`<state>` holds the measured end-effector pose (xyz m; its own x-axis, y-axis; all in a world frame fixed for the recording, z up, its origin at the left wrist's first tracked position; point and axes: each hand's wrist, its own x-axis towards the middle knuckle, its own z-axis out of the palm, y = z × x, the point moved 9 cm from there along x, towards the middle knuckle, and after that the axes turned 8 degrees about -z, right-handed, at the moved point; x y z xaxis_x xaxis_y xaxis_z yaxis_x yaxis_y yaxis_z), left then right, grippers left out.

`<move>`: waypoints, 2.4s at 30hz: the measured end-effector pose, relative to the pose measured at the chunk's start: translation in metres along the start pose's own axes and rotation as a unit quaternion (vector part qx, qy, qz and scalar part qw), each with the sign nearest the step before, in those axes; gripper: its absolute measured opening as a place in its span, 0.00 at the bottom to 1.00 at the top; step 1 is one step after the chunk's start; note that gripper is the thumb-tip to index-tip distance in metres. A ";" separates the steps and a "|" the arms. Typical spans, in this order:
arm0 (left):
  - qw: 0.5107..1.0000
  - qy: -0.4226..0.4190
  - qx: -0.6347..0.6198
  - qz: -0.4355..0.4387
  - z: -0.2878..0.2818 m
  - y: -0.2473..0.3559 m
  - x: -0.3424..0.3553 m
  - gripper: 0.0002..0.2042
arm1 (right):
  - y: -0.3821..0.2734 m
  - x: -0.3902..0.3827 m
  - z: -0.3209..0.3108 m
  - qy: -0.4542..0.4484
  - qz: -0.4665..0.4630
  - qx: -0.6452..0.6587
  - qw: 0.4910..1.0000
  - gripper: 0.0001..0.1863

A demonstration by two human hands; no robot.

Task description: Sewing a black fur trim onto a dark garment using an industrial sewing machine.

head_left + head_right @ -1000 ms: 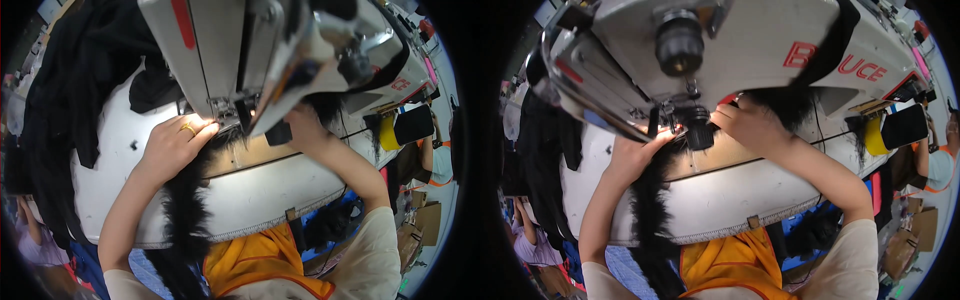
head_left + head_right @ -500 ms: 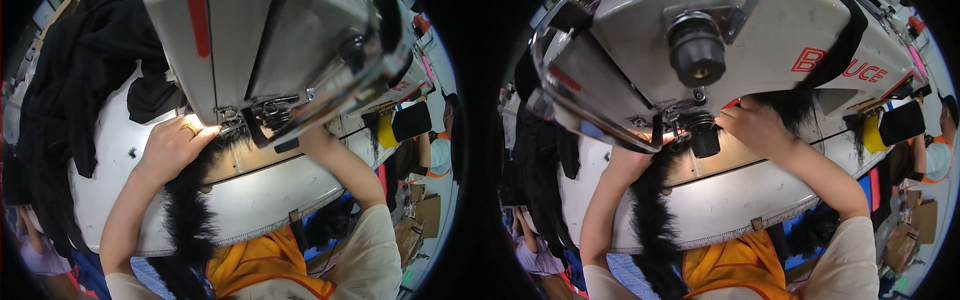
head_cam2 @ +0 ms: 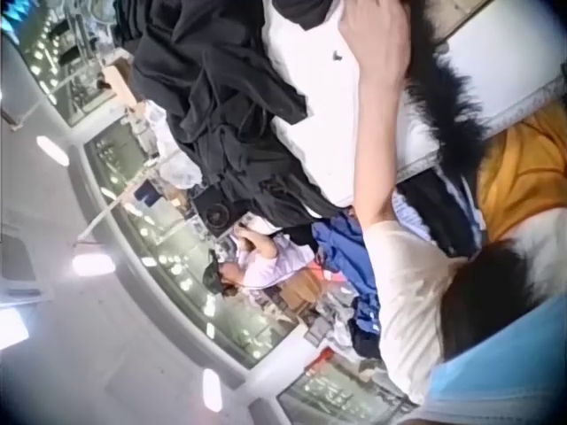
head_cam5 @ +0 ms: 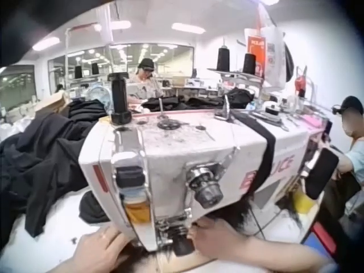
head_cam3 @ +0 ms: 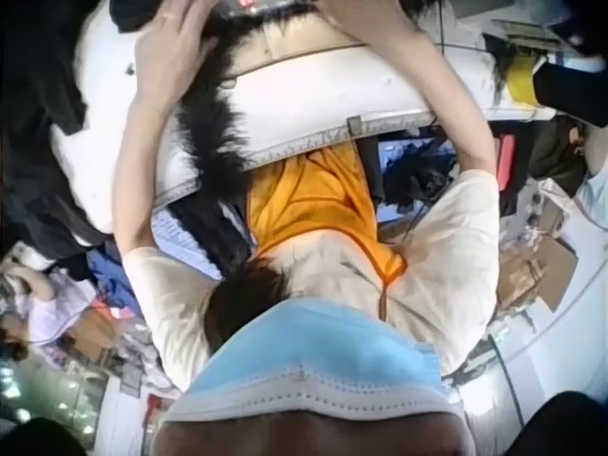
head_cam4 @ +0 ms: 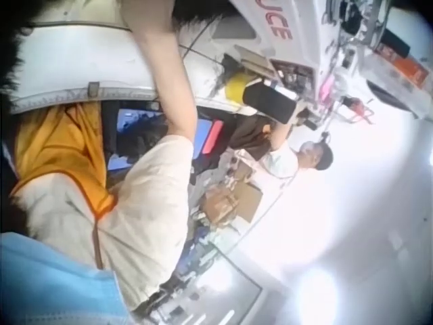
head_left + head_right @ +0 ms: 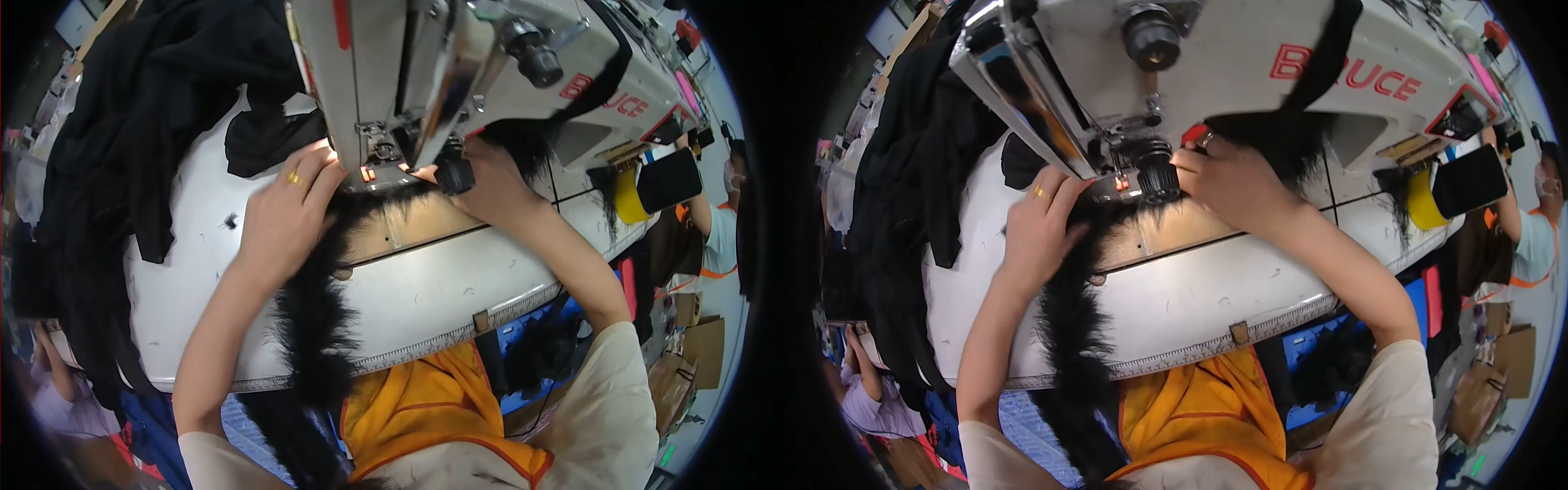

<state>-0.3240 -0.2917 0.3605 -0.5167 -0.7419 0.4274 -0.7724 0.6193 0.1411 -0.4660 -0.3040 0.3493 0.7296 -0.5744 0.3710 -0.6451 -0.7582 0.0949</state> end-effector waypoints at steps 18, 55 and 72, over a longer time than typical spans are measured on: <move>0.966 -0.111 -0.128 -0.196 -0.051 -0.087 -0.037 0.25 | -0.044 0.006 0.011 -0.019 -0.071 -0.032 0.997 0.26; 0.979 -0.025 -0.042 0.200 -0.005 -0.012 -0.011 0.12 | -0.039 0.003 0.038 -0.118 -0.063 0.138 0.981 0.24; 0.975 0.045 0.027 0.215 -0.006 0.008 -0.003 0.12 | -0.004 -0.004 0.016 0.049 -0.081 -0.015 0.995 0.06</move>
<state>-0.3263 -0.2825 0.3657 -0.7646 -0.3891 0.5138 -0.5109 0.8519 -0.1152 -0.4625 -0.3037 0.3329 0.8006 -0.4107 0.4363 -0.5276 -0.8284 0.1883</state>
